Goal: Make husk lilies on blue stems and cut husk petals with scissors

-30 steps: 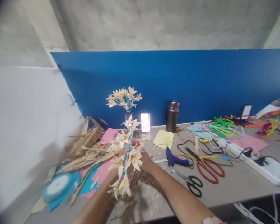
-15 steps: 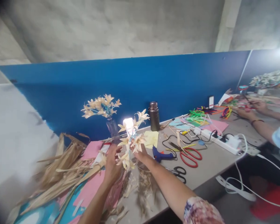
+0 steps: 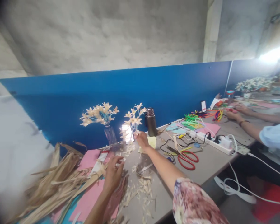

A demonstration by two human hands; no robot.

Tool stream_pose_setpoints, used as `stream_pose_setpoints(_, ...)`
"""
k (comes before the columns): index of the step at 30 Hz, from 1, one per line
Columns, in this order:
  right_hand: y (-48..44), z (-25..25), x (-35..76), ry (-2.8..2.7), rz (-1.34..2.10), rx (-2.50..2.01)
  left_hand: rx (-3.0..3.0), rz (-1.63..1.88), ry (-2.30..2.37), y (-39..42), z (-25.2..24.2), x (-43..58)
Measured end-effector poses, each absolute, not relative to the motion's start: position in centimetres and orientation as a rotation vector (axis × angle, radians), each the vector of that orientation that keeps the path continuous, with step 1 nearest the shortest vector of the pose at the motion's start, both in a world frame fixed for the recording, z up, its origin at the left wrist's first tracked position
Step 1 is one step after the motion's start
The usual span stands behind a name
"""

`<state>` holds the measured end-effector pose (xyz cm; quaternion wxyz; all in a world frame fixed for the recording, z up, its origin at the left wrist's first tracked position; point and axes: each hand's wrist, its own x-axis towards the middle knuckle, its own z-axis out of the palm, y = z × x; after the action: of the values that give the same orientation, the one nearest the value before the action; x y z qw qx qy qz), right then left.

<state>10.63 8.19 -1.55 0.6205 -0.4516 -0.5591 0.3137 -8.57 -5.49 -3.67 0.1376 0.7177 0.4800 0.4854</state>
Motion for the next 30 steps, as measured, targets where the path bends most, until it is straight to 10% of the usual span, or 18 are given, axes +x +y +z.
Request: stream_pose_setpoints(30, 13.9, -3.0, 10.4, -1.451, 0.867, -1.611, 2.009, 1.301, 1.448, -5.4, -4.4, -8.6)
